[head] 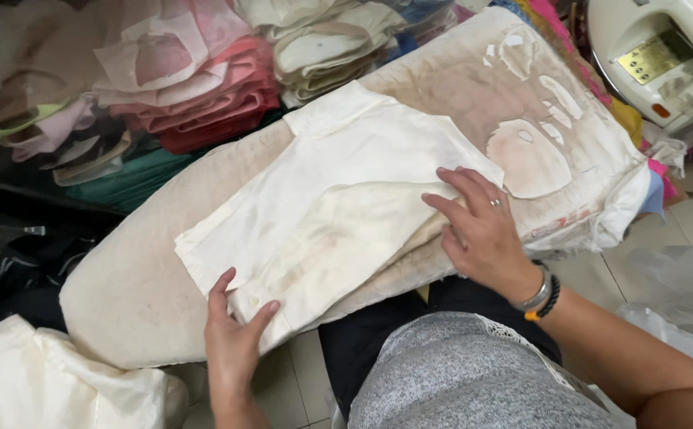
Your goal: The person irons a white shirt on an ironing board, smoothing the fabric with an iron. They then fold the shirt and place it on a nearby stack of clothes. The person proceeds to iron another white shirt with gold embroidery, adjusting the collar and sleeves while ironing different sections.
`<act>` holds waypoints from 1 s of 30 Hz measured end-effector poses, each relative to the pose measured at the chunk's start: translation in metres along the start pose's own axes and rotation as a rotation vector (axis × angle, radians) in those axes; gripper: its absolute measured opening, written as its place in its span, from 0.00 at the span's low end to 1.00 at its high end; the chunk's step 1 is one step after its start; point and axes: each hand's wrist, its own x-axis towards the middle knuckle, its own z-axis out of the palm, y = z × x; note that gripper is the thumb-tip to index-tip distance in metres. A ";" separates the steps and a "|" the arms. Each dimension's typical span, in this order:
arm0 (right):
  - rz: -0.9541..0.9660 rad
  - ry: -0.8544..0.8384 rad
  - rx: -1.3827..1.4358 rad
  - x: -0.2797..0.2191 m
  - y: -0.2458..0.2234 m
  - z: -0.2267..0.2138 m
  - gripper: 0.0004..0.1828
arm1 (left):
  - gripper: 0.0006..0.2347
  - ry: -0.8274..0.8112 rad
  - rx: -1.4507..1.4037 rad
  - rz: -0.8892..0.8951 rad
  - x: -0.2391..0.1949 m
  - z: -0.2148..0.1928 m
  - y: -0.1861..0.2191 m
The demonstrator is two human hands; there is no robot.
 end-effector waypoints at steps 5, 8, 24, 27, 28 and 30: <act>0.001 -0.192 -0.066 -0.011 0.023 0.006 0.18 | 0.30 0.209 0.229 0.136 0.012 0.014 -0.026; -0.025 -0.144 0.108 0.007 0.019 -0.005 0.07 | 0.32 0.132 0.268 0.064 0.008 0.006 -0.024; 0.468 -0.558 -0.162 0.227 0.101 0.184 0.17 | 0.15 0.327 0.465 0.435 0.211 -0.050 -0.046; 0.566 -0.291 0.404 0.213 0.116 0.148 0.12 | 0.08 0.320 0.225 0.541 0.183 -0.064 -0.057; 0.555 -0.345 0.723 0.201 0.118 0.120 0.14 | 0.07 0.295 0.068 0.573 0.159 -0.068 -0.052; 0.544 -0.409 1.038 0.173 0.115 0.069 0.17 | 0.06 0.267 -0.095 0.588 0.118 -0.075 -0.056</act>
